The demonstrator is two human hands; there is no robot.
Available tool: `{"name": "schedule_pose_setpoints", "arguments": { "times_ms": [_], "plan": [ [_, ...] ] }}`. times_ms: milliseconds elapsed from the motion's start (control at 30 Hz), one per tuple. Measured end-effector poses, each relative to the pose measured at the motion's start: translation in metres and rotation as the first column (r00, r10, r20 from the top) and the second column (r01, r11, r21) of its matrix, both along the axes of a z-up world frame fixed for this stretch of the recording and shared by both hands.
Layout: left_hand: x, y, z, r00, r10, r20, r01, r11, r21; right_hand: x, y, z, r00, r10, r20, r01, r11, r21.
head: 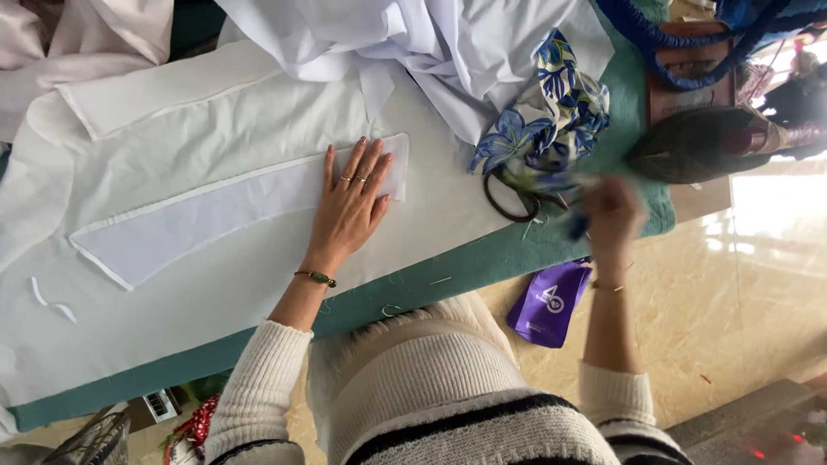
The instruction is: The person irons a white garment on a green table, then uses a blue pen to mark a section of the fabric. They fold the fabric, use scissors to cut along the marked line, and then iron the cut piece again.
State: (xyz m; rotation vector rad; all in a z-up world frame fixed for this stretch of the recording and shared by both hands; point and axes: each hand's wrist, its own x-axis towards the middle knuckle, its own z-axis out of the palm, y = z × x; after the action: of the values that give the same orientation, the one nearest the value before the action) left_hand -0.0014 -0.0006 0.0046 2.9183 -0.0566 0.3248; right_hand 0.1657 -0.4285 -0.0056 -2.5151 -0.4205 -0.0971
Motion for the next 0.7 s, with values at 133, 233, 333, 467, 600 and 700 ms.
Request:
{"name": "schedule_pose_setpoints", "arguments": {
  "times_ms": [133,233,333,467,600,700],
  "plan": [
    [-0.002,0.0,0.015,0.997,-0.047,-0.063,0.046,0.999,-0.022,0.04,-0.006,0.047,0.878,-0.239,0.416,0.166,0.965,0.205],
    [-0.007,-0.004,0.011,0.998,-0.003,-0.066,0.002,1.0,-0.028,0.008,0.032,0.049,0.823,-0.051,0.566,0.087,0.996,-0.037],
    [-0.014,-0.011,0.005,0.996,-0.004,-0.089,-0.002,0.997,-0.074,-0.04,0.065,0.035,0.907,0.139,0.398,-0.065,0.979,-0.194],
    [-0.016,-0.009,0.002,0.997,-0.044,-0.06,0.042,0.998,-0.042,-0.057,0.083,0.032,0.966,0.174,0.191,-0.128,0.965,-0.231],
    [-0.008,-0.011,-0.008,0.998,-0.059,0.005,0.059,0.998,-0.034,-0.055,0.099,0.039,0.98,0.15,0.13,-0.095,0.93,-0.355],
    [0.003,-0.007,-0.017,0.998,-0.052,0.031,0.052,0.999,-0.008,-0.05,0.108,0.034,0.993,0.116,0.019,-0.101,0.925,-0.366]
  ]
}}
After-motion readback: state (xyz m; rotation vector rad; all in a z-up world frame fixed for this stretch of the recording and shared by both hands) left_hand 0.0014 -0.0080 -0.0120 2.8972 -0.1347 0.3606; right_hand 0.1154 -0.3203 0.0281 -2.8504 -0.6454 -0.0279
